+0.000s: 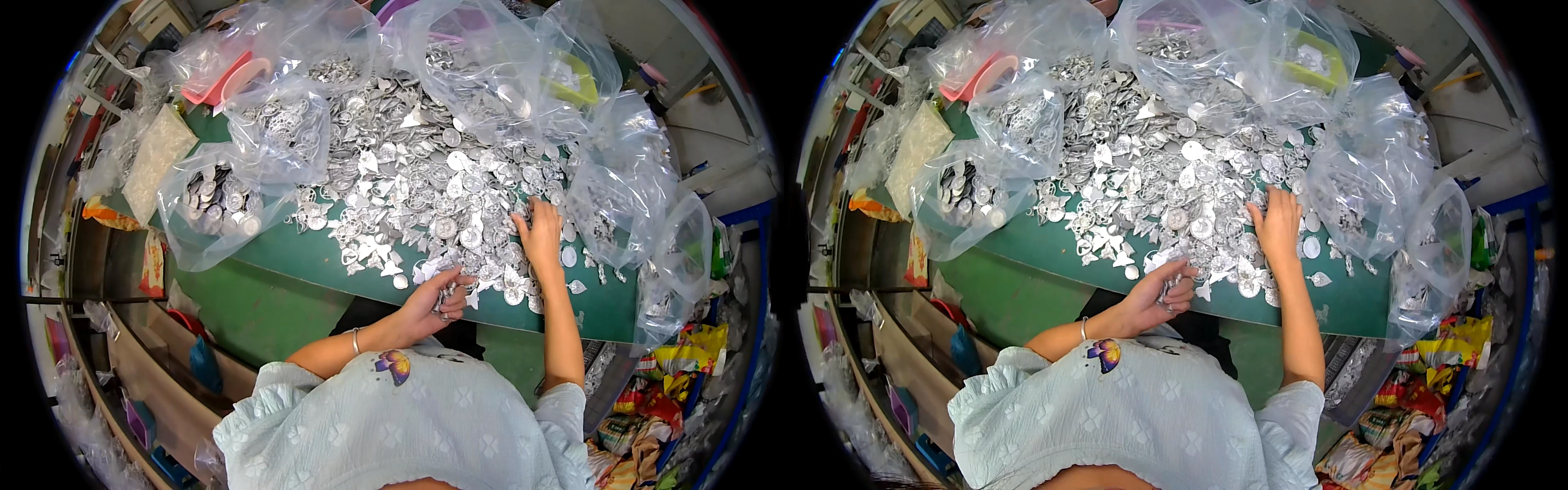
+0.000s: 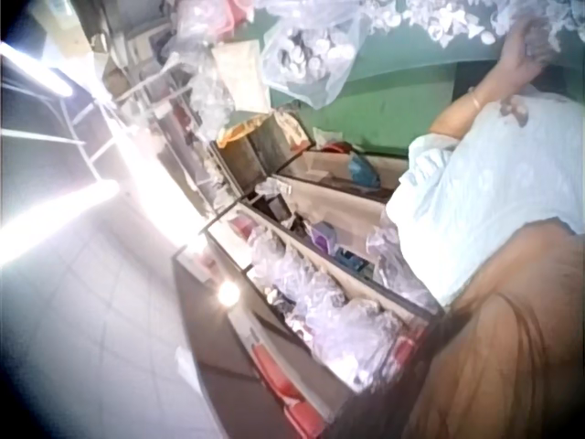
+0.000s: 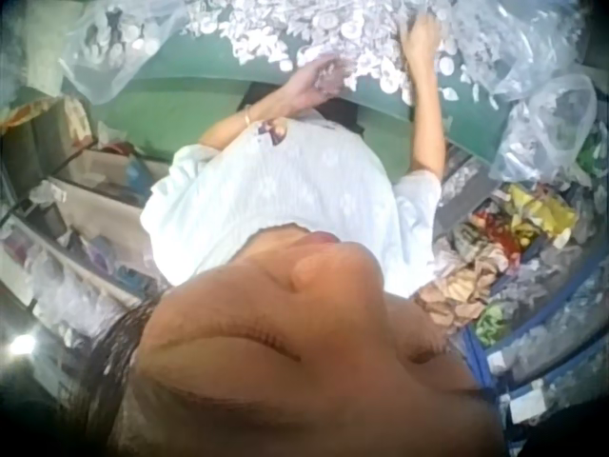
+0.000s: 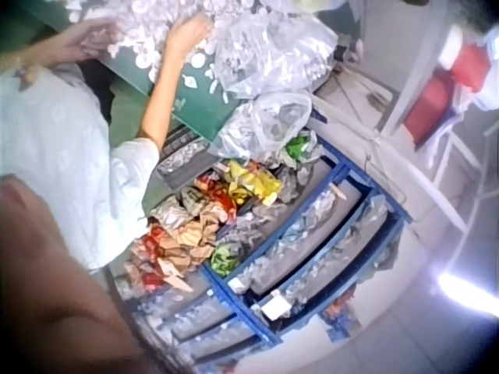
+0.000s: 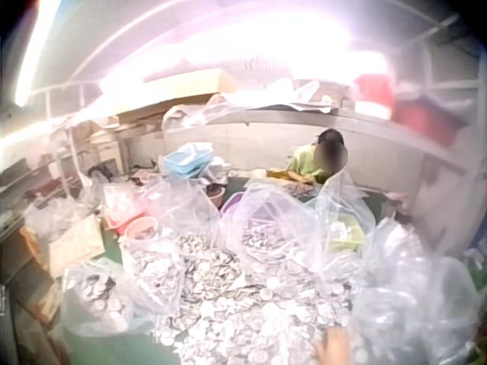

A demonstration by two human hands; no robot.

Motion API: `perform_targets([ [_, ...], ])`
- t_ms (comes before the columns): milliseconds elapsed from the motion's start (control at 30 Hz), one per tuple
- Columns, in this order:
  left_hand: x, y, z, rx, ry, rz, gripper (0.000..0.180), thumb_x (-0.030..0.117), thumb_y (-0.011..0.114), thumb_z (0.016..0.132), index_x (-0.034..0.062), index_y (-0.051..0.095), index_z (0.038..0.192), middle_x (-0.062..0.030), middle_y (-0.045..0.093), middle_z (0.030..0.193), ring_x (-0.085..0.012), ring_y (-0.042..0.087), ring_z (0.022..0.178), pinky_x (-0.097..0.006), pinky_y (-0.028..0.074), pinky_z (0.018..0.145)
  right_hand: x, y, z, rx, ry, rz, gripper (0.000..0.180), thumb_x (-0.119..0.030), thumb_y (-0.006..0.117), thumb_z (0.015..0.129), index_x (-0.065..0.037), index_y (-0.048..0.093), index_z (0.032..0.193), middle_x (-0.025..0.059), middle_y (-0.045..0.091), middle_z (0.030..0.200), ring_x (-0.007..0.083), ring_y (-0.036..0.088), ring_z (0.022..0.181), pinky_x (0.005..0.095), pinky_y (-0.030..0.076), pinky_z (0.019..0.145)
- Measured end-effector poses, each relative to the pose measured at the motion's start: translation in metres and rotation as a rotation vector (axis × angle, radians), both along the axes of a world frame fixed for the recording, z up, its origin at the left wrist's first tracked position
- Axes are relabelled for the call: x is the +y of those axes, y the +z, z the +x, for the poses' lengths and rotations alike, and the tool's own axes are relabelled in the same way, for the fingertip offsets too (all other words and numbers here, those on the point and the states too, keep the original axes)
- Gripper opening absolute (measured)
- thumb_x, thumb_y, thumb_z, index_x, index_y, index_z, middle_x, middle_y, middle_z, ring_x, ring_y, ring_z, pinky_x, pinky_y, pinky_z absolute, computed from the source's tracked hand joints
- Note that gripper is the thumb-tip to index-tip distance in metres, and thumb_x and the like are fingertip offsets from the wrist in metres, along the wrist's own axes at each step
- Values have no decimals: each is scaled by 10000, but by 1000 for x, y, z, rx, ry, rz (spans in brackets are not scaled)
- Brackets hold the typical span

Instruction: The person sorts through a large pile of small silver metal parts on a green table by hand, picking up individual pieces and moving them into different plastic bags.

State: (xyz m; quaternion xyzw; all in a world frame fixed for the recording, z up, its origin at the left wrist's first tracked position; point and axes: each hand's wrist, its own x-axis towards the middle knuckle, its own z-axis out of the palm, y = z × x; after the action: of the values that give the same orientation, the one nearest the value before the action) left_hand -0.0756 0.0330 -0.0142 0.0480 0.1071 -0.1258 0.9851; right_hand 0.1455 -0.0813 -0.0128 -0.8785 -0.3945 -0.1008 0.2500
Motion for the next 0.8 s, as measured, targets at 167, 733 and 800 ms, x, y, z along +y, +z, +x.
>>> perform_targets([
  [167,-6,40,10,377,65,109,365,292,436,909,26,480,1155,-17,518,806,-95,404,550,-227,355,518,3,-2,4,33,10,2,399,-201,679,707,-20,559,1042,117,530,905,284,470,888,370,350,764],
  [733,-5,15,3,302,66,-13,273,265,476,892,20,513,1006,-24,490,743,-95,429,582,-200,301,430,-8,33,-38,472,257,101,231,-18,637,720,13,543,928,108,497,795,241,489,688,306,415,642],
  [800,-4,15,3,292,63,-9,268,261,478,891,23,513,1008,-25,492,746,-95,431,585,-202,304,435,-10,34,-40,468,245,96,217,-8,632,725,15,529,914,112,502,823,238,502,706,309,422,648],
])
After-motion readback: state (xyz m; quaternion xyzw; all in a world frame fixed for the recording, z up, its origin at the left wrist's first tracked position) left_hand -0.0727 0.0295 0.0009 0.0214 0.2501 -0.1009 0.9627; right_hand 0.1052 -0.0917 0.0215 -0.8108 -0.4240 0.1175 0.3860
